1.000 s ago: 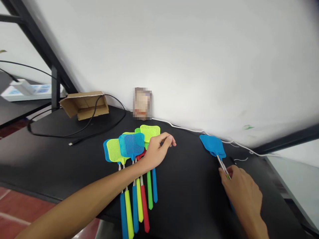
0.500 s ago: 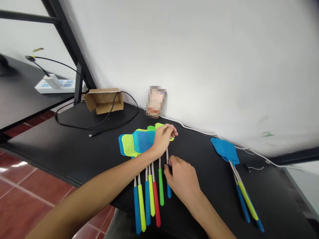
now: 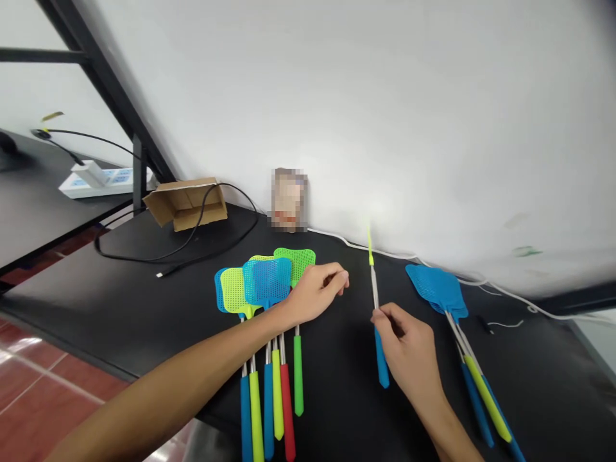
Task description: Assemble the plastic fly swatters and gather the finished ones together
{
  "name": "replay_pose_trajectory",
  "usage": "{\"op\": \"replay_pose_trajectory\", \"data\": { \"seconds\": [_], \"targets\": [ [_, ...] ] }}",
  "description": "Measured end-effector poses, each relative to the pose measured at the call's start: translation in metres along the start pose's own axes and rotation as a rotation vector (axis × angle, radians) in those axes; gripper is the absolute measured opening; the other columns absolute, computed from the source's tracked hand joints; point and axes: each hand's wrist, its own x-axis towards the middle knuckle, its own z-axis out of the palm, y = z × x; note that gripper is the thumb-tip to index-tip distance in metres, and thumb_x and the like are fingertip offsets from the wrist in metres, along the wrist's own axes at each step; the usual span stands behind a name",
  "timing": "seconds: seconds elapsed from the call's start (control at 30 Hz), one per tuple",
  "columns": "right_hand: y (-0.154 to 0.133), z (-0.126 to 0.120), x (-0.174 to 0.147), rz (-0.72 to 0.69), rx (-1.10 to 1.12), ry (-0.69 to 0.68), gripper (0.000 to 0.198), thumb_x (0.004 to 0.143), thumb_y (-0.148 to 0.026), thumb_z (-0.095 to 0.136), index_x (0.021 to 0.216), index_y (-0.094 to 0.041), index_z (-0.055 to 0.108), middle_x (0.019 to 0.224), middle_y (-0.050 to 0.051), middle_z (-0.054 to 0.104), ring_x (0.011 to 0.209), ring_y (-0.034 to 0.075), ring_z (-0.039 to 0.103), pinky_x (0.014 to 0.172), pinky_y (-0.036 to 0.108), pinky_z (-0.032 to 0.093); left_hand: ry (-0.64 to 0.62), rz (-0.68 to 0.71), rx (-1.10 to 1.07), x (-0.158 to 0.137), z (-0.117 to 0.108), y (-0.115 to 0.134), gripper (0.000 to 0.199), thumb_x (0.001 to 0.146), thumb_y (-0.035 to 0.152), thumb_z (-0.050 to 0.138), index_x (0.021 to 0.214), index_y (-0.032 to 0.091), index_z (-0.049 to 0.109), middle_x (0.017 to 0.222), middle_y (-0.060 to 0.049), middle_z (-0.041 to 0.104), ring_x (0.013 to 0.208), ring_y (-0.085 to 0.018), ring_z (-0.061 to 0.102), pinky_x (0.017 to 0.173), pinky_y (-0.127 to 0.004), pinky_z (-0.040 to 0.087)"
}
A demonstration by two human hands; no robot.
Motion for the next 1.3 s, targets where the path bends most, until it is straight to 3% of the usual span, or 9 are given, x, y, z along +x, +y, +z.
{"op": "replay_pose_trajectory", "data": {
  "seconds": [0.13, 0.37, 0.53, 0.67, 0.77, 0.93, 1.17, 1.23, 1.3],
  "targets": [
    [-0.003, 0.000, 0.000, 0.107, 0.326, -0.086, 0.039, 0.100, -0.056, 0.051, 0.086, -0.021, 0.062, 0.068, -0.002, 0.051, 0.057, 0.013, 0.043, 0.051, 0.025, 0.033, -0.200, -0.008, 0.014, -0.008, 0.009, 0.009, 0.032, 0.105, 0.038, 0.047, 0.098, 0.017, 0.070, 0.084, -0.003, 0.068, 0.073, -0.014, 0.060, 0.069, -0.026, 0.044],
    [-0.010, 0.012, -0.002, 0.148, 0.647, -0.300, 0.042, 0.104, -0.057, 0.043, 0.090, -0.021, 0.059, 0.085, 0.003, 0.064, 0.066, 0.014, 0.059, 0.059, 0.026, 0.049, -0.261, -0.148, -0.351, -0.011, 0.019, 0.013, 0.038, 0.103, 0.048, 0.051, 0.119, 0.017, 0.065, 0.083, -0.002, 0.061, 0.067, -0.013, 0.061, 0.066, -0.027, 0.050],
    [-0.020, 0.018, -0.017, 0.189, 0.836, -0.523, 0.038, 0.105, -0.057, 0.041, 0.104, -0.021, 0.054, 0.081, 0.005, 0.071, 0.066, 0.017, 0.068, 0.059, 0.027, 0.049, -0.295, -0.202, -0.429, -0.006, 0.012, 0.014, 0.033, 0.101, 0.046, 0.058, 0.109, 0.016, 0.070, 0.087, -0.004, 0.063, 0.068, -0.011, 0.058, 0.064, -0.023, 0.048],
    [-0.023, 0.022, -0.025, 0.210, 0.985, -0.579, 0.037, 0.104, -0.056, 0.046, 0.113, -0.020, 0.053, 0.074, 0.004, 0.070, 0.062, 0.017, 0.067, 0.056, 0.026, 0.047, -0.357, -0.305, -0.701, -0.008, 0.013, 0.012, 0.032, 0.099, 0.046, 0.061, 0.100, 0.015, 0.067, 0.090, -0.006, 0.068, 0.050, -0.006, 0.050, 0.046, -0.021, 0.040],
    [-0.023, 0.020, -0.023, 0.178, 0.934, -0.582, 0.036, 0.103, -0.055, 0.049, 0.105, -0.020, 0.056, 0.072, 0.004, 0.068, 0.060, 0.015, 0.065, 0.056, 0.025, 0.045, -0.248, -0.315, -0.792, -0.011, 0.015, 0.011, 0.030, 0.093, 0.045, 0.070, 0.096, 0.015, 0.066, 0.079, -0.003, 0.065, 0.048, -0.008, 0.053, 0.042, -0.022, 0.041],
    [-0.024, 0.018, -0.022, 0.098, 0.732, -0.520, 0.034, 0.105, -0.052, 0.047, 0.100, -0.020, 0.058, 0.071, 0.004, 0.070, 0.059, 0.015, 0.066, 0.055, 0.025, 0.046, -0.100, -0.317, -0.767, -0.017, 0.020, 0.011, 0.028, 0.091, 0.042, 0.073, 0.089, 0.014, 0.069, 0.073, -0.004, 0.064, 0.054, -0.012, 0.054, 0.043, -0.023, 0.044],
    [-0.025, 0.016, -0.028, -0.024, 0.437, -0.351, 0.032, 0.104, -0.045, 0.052, 0.086, -0.020, 0.062, 0.067, 0.002, 0.069, 0.057, 0.015, 0.067, 0.055, 0.024, 0.043, 0.055, -0.274, -0.648, -0.022, 0.025, 0.021, 0.031, 0.094, 0.042, 0.070, 0.086, 0.012, 0.072, 0.069, -0.005, 0.068, 0.060, -0.011, 0.052, 0.059, -0.024, 0.042],
    [-0.026, 0.016, -0.029, -0.024, 0.428, -0.328, 0.035, 0.103, -0.045, 0.054, 0.080, -0.020, 0.060, 0.064, 0.001, 0.066, 0.056, 0.013, 0.064, 0.055, 0.023, 0.041, 0.079, -0.288, -0.636, -0.021, 0.025, 0.022, 0.032, 0.095, 0.043, 0.069, 0.086, 0.013, 0.071, 0.070, -0.005, 0.067, 0.061, -0.010, 0.051, 0.061, -0.023, 0.042],
    [-0.028, 0.017, -0.029, 0.075, 0.581, -0.364, 0.037, 0.103, -0.050, 0.053, 0.081, -0.020, 0.057, 0.061, -0.001, 0.061, 0.052, 0.011, 0.056, 0.052, 0.023, 0.039, 0.027, -0.308, -0.682, -0.018, 0.022, 0.022, 0.032, 0.097, 0.043, 0.067, 0.087, 0.013, 0.069, 0.072, -0.005, 0.067, 0.063, -0.011, 0.053, 0.062, -0.023, 0.043]
  ]
}}
